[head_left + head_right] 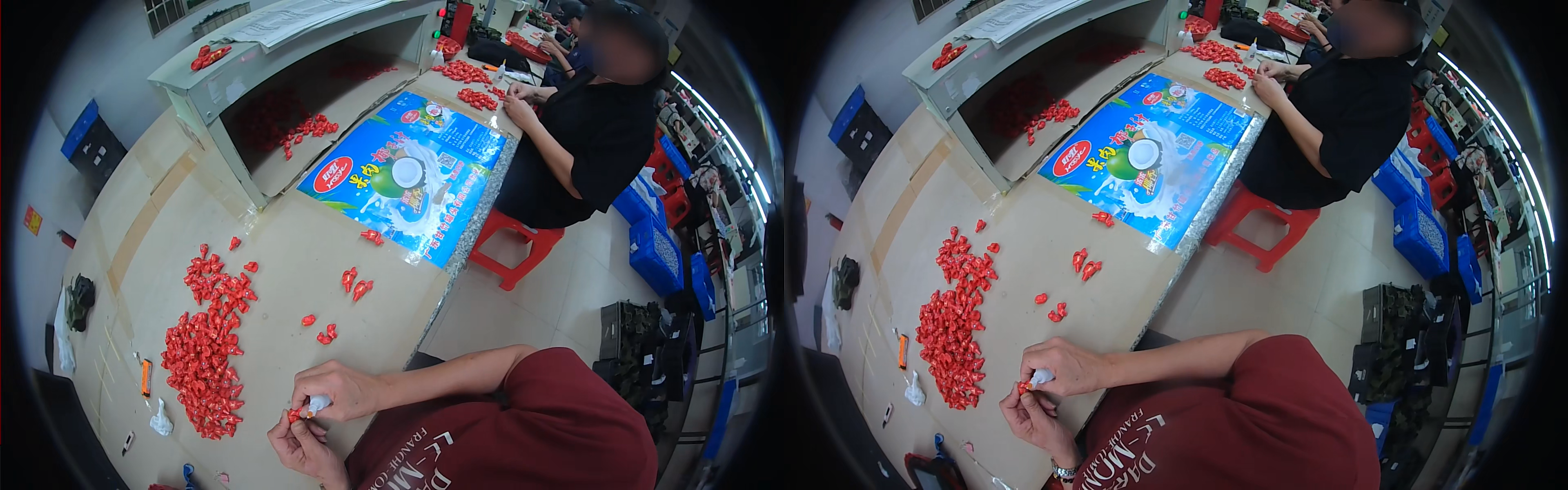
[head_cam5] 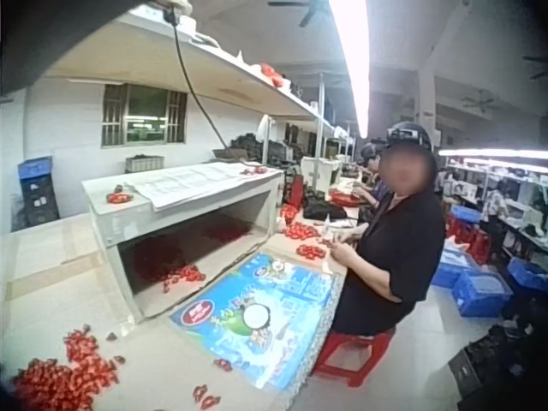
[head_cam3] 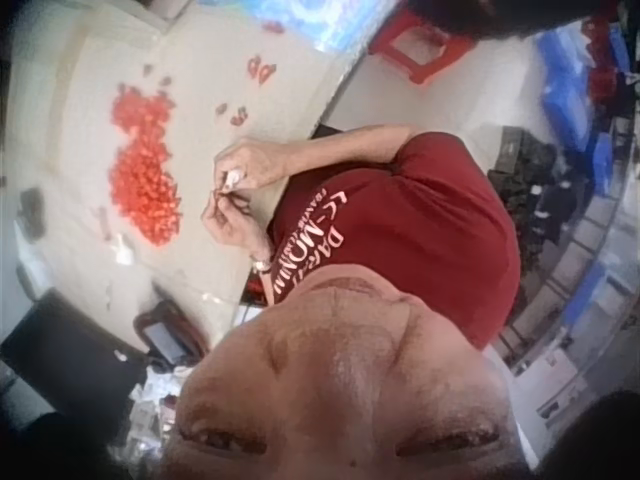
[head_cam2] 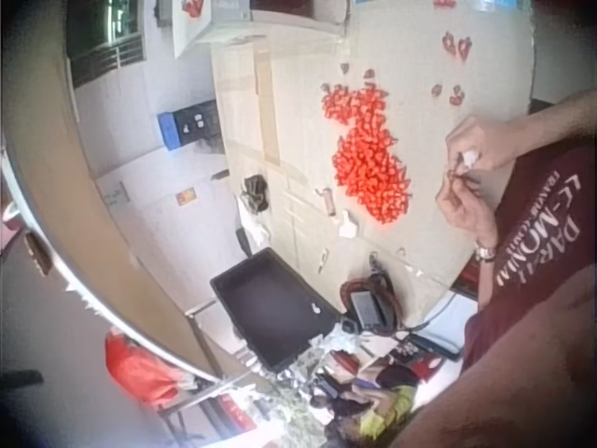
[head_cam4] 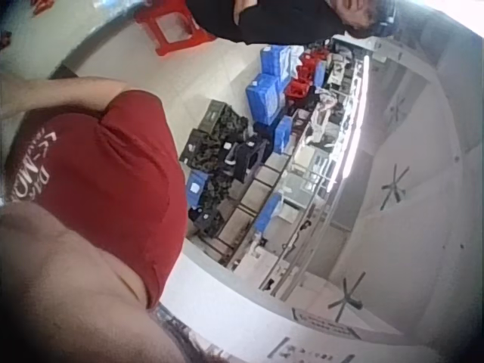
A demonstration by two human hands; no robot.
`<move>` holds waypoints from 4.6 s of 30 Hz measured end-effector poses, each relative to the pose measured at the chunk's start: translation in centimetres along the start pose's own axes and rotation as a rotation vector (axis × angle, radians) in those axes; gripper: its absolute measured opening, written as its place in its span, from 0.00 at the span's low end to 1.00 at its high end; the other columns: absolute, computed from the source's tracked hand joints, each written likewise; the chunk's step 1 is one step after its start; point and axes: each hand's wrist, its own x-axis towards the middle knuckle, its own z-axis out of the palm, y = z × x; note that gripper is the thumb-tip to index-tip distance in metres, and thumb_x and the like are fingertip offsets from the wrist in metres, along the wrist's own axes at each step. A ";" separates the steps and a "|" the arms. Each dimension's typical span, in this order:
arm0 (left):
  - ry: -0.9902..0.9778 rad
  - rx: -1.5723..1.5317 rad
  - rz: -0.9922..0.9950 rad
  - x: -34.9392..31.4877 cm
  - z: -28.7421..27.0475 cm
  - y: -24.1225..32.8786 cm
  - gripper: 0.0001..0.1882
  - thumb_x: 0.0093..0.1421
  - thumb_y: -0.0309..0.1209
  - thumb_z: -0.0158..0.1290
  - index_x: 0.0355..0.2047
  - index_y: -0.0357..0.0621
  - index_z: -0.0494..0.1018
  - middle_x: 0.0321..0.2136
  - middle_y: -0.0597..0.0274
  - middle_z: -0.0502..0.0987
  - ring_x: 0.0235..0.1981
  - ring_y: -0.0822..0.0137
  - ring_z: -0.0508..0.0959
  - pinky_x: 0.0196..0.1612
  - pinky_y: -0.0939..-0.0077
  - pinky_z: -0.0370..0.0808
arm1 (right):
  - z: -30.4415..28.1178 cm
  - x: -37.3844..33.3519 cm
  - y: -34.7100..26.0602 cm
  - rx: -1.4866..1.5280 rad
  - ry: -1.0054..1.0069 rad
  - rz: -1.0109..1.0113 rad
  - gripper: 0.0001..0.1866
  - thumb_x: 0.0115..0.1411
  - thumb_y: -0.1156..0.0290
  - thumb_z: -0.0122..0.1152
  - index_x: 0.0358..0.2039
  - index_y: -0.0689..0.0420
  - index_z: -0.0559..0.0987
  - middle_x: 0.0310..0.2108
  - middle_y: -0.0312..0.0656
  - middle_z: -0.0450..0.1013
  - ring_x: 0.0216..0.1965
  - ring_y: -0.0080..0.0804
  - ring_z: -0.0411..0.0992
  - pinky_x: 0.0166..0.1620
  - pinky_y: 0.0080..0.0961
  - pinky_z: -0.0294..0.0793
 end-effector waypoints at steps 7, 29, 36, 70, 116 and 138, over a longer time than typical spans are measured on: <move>-0.011 0.059 -0.018 0.1 -0.7 0.1 0.07 0.64 0.19 0.44 0.41 0.33 0.67 0.27 0.60 0.72 0.20 0.79 0.66 0.22 0.85 0.65 | -0.1 0.5 0.5 -0.041 -0.044 -0.006 0.05 0.49 0.79 0.64 0.28 0.61 0.77 0.25 0.42 0.73 0.27 0.36 0.73 0.29 0.28 0.70; -0.038 0.119 0.075 0.6 -0.8 0.0 0.04 0.62 0.21 0.51 0.37 0.35 0.72 0.22 0.64 0.72 0.17 0.79 0.68 0.19 0.85 0.65 | 0.4 0.2 1.0 -0.166 -0.084 0.065 0.07 0.46 0.86 0.62 0.27 0.62 0.77 0.22 0.42 0.73 0.22 0.30 0.71 0.26 0.23 0.69; -0.020 0.052 0.009 0.5 -0.9 0.1 0.09 0.63 0.25 0.52 0.43 0.37 0.70 0.23 0.64 0.75 0.19 0.80 0.70 0.21 0.84 0.69 | 1.0 0.7 0.3 -0.171 0.000 0.097 0.07 0.46 0.85 0.62 0.28 0.62 0.80 0.24 0.40 0.75 0.24 0.25 0.71 0.27 0.21 0.68; 0.011 0.946 0.141 7.2 -10.1 2.4 0.08 0.57 0.25 0.57 0.36 0.35 0.75 0.21 0.64 0.71 0.22 0.76 0.69 0.25 0.81 0.65 | -12.9 0.9 -1.5 -0.660 0.480 0.424 0.09 0.50 0.79 0.64 0.34 0.61 0.80 0.30 0.37 0.70 0.31 0.25 0.69 0.35 0.21 0.69; -0.136 -0.711 -0.577 0.8 -2.4 1.9 0.20 0.70 0.45 0.34 0.32 0.42 0.65 0.15 0.66 0.63 0.16 0.77 0.59 0.22 0.83 0.57 | -1.2 -0.9 -4.3 -0.603 -0.071 -0.333 0.17 0.40 0.87 0.69 0.34 0.66 0.77 0.35 0.53 0.76 0.35 0.42 0.77 0.36 0.29 0.78; -0.161 -0.739 -0.576 0.9 -2.4 1.7 0.19 0.70 0.44 0.36 0.33 0.42 0.67 0.17 0.66 0.65 0.16 0.76 0.61 0.22 0.82 0.58 | -1.1 -0.9 -4.2 -0.622 -0.074 -0.352 0.17 0.40 0.86 0.70 0.33 0.66 0.77 0.35 0.53 0.77 0.34 0.42 0.77 0.35 0.29 0.79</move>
